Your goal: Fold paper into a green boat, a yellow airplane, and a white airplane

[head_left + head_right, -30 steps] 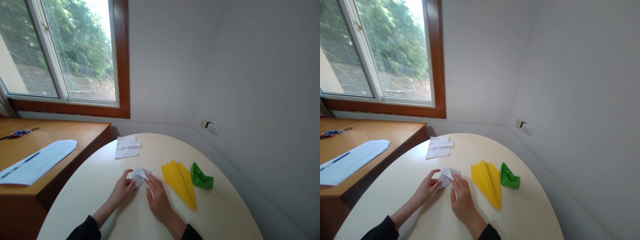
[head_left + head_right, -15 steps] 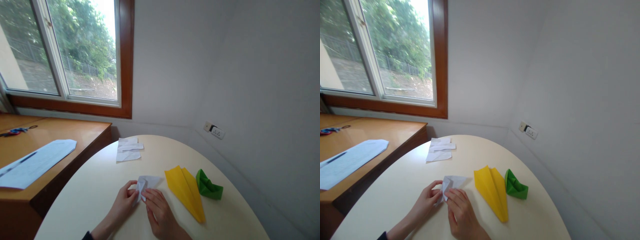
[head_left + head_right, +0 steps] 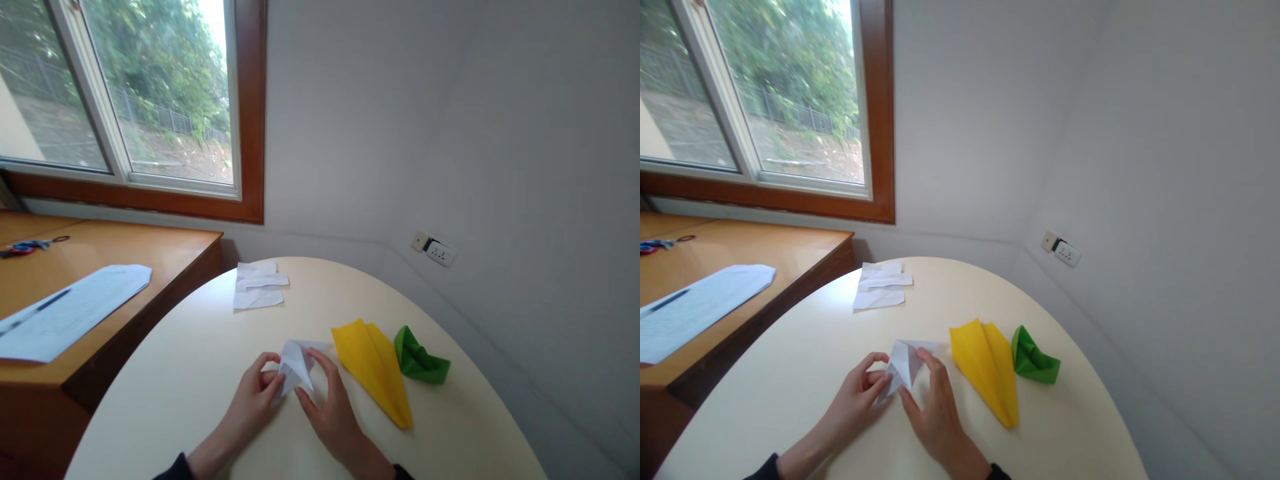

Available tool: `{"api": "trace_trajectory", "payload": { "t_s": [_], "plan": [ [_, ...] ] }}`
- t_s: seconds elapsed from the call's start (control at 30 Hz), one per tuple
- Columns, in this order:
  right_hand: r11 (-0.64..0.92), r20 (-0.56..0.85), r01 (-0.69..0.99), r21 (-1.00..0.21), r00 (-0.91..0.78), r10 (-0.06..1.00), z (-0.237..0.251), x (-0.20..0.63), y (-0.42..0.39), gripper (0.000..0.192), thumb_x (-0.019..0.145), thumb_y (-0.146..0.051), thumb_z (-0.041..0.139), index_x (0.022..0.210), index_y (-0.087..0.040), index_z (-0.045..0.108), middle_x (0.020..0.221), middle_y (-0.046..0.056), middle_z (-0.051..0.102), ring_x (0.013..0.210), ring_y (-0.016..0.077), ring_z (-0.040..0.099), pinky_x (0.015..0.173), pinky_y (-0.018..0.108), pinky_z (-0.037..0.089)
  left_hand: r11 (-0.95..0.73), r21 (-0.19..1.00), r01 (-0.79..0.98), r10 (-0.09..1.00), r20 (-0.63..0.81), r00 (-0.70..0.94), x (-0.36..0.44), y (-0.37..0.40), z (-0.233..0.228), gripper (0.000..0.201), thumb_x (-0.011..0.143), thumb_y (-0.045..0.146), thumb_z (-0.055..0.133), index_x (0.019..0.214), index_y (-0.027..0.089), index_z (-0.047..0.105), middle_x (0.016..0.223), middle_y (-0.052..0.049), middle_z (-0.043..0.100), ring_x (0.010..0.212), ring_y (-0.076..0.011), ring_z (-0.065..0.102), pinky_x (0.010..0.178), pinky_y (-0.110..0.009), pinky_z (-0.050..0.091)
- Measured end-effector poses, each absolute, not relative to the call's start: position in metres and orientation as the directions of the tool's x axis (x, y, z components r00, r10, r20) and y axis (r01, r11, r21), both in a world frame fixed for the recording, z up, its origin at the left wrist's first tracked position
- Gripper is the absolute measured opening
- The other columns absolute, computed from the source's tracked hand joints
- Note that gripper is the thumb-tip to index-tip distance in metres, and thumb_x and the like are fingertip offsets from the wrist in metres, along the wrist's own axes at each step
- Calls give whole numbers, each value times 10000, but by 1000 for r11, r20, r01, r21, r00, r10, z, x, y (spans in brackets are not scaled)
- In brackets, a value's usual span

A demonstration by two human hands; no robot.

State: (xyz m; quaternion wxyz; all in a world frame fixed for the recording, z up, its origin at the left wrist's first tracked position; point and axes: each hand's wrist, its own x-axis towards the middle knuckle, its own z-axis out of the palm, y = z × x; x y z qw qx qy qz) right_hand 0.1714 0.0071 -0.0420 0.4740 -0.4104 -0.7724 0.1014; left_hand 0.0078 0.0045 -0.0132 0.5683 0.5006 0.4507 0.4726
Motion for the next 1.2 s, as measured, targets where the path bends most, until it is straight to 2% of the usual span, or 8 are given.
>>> {"api": "trace_trajectory", "payload": {
  "t_s": [0.1,0.23,0.37,0.53,0.8,0.97,1.1,1.2],
  "plan": [
    [609,629,612,-504,-223,745,-45,172,9,548,862,-278,502,1355,-211,275,1264,122,531,1192,261,481,950,436,450,53,996,-70,987,-42,154,10,3,-13,593,627,650,622,928,161,473,549,29,569,482,-83,430,489,-195,266],
    [633,647,654,-415,-278,711,-41,174,11,551,897,-303,457,1399,-232,242,1300,108,520,1226,271,455,993,482,399,37,998,-59,985,-27,171,13,1,-16,591,650,630,616,966,144,506,557,19,578,509,-98,459,508,-204,301],
    [675,666,634,-378,-320,674,-35,174,11,550,916,-252,418,1418,-250,194,1322,100,507,1240,237,449,1019,487,369,19,999,-50,978,-9,208,16,-1,-20,595,681,607,605,1022,129,505,556,31,542,518,-95,425,515,-205,285],
    [740,700,569,-359,-360,617,-33,175,11,559,894,-163,400,1418,-216,216,1319,96,512,1249,214,440,1046,471,334,21,999,-48,974,-10,225,19,-4,-17,603,704,590,593,1068,117,508,540,50,479,503,-88,370,500,-207,240],
    [785,722,533,-316,-402,564,-29,176,7,573,848,-101,346,1405,-199,255,1304,86,528,1254,212,433,1048,466,323,37,997,-74,978,-21,210,21,-8,-6,565,678,608,598,983,134,549,581,12,571,514,-105,434,502,-210,273],
    [788,739,545,-286,-398,544,-30,172,5,568,834,-106,401,1382,-190,277,1283,100,543,1245,218,445,1049,460,314,-2,995,-97,989,17,149,22,-9,-4,413,694,516,628,865,146,560,635,-23,644,591,-145,546,548,-228,381],
    [785,752,560,-263,-390,531,-27,167,4,569,857,-181,485,1377,-194,253,1252,122,564,1210,227,485,1037,463,328,-50,995,-90,993,59,101,23,-9,-8,326,706,454,626,825,159,551,665,-32,671,626,-165,602,582,-248,452],
    [800,754,558,-222,-422,504,-23,167,2,486,863,-179,499,1318,-210,331,1234,113,580,1202,219,493,1029,468,329,-97,993,-67,991,103,83,23,-10,-11,282,728,421,606,837,167,554,761,-56,695,701,-189,640,643,-277,497]
  ]
}}
